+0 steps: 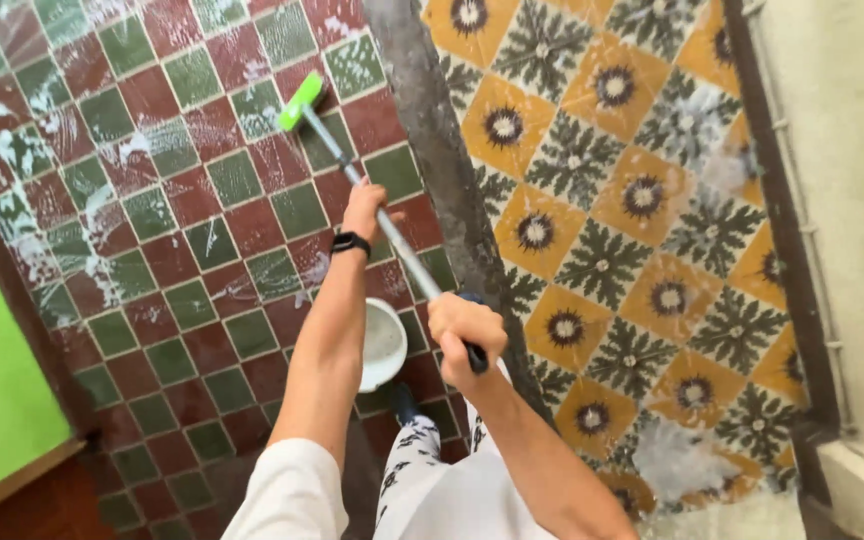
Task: Scrubbing a tiled floor with soapy water using a mop and a bucket.
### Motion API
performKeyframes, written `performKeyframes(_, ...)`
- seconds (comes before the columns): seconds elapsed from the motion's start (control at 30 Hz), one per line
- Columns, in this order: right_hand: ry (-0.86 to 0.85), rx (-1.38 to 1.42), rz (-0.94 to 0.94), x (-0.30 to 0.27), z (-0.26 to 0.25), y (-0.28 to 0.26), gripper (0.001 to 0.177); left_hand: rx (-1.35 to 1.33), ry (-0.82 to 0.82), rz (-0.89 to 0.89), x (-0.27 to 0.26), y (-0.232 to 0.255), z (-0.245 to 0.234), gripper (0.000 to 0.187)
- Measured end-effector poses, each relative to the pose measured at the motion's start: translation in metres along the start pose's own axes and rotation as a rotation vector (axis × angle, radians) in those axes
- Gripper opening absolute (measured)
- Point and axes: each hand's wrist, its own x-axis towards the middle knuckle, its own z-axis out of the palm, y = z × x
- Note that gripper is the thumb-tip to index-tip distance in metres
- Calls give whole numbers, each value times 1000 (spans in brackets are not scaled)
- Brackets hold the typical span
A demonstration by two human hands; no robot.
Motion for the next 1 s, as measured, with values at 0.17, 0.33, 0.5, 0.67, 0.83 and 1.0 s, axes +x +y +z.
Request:
performKeyframes(0.17, -105, -672, -20, -24, -34, -133, 60, -315, 15, 201, -76, 174, -51, 32)
performKeyframes(0.33, 89, -478, 112, -32, -50, -48, 39, -317, -74, 178, -27, 87, 3, 24)
performKeyframes(0.5, -112, -428, 62, -67, -61, -34, 43, 161, -214, 276, -18, 79, -16, 28)
performKeyframes(0.67, -242, -1078, 931, -214, -173, -63, 42, -380, -211, 137, -89, 209, -57, 35)
performKeyframes(0.83, 99, -327, 9, -44, -18, -34, 40, -271, -237, 222, -3, 70, -7, 25)
performKeyframes(1.0, 285, -519, 44, -146, -24, -90, 19, -20, -193, 492, -72, 155, -38, 39)
